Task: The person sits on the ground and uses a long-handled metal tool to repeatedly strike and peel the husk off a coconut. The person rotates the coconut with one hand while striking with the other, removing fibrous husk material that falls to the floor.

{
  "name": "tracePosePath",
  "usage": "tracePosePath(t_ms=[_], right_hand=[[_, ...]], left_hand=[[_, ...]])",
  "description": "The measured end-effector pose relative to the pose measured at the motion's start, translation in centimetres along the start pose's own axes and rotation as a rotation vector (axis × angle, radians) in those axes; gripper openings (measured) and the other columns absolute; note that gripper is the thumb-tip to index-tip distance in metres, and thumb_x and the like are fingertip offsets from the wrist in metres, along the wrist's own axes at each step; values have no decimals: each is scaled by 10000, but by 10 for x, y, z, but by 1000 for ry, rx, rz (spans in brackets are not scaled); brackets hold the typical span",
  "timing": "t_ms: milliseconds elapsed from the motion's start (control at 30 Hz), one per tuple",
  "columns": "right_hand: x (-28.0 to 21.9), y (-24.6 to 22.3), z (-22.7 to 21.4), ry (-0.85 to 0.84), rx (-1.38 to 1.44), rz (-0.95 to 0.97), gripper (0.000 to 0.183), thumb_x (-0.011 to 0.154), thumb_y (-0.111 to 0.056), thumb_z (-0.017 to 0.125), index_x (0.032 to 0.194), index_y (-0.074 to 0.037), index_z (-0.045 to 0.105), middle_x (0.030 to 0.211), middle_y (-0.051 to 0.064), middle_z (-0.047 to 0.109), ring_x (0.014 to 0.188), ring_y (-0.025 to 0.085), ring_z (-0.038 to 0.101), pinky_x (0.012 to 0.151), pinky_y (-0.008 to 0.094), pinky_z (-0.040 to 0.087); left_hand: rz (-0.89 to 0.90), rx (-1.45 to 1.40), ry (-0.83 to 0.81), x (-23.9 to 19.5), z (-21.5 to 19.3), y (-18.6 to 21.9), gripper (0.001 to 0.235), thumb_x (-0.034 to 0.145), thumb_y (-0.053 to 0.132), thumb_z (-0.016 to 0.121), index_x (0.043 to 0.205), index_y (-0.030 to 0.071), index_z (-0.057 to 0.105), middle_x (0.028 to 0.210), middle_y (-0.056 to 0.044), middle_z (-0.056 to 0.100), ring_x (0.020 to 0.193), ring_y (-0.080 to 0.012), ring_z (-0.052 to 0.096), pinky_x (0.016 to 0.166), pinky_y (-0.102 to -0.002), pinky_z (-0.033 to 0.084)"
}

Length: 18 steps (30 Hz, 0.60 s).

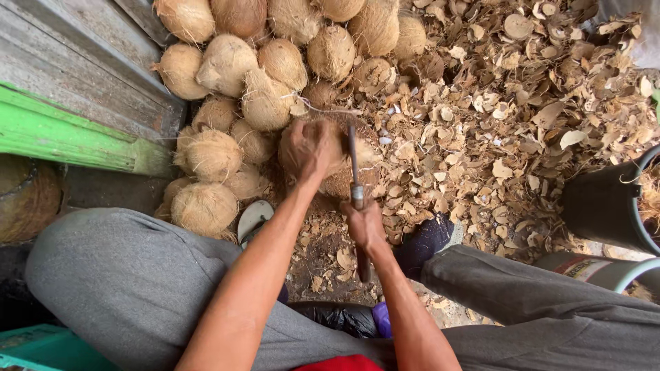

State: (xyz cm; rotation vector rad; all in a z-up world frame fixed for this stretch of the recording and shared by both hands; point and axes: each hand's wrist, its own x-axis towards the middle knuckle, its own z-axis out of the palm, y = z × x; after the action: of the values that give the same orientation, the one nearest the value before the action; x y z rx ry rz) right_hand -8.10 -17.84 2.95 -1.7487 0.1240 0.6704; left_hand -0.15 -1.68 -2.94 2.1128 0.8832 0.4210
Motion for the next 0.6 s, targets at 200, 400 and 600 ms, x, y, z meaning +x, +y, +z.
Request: tracePosePath(t_ms=[200, 400, 600], right_hand=[[-7, -23, -28, 144, 324, -366, 322, 965, -174, 641, 682, -165, 487, 532, -10, 479, 399, 98, 412, 360, 266, 370], [-9, -22, -4, -7, 142, 66, 295, 936, -157, 615, 656, -163, 520, 517, -25, 507, 388, 82, 422, 347, 265, 376], [2, -20, -28, 149, 375, -432, 364, 1004, -166, 640, 680, -136, 478, 531, 1, 492, 401, 88, 426, 367, 266, 365]], left_hand=[[-266, 72, -86, -1, -12, 1, 526, 895, 672, 618, 1067, 175, 646, 1152, -111, 567, 980, -236, 573, 757, -413, 468], [20, 128, 8, 3, -7, 2, 591, 884, 727, 594, 1119, 187, 641, 1154, -86, 587, 1043, -262, 583, 835, -453, 475], [-152, 46, 2, 7, 2, -22, 526, 877, 653, 662, 1068, 164, 635, 1183, -139, 534, 1014, -285, 570, 737, -444, 486]])
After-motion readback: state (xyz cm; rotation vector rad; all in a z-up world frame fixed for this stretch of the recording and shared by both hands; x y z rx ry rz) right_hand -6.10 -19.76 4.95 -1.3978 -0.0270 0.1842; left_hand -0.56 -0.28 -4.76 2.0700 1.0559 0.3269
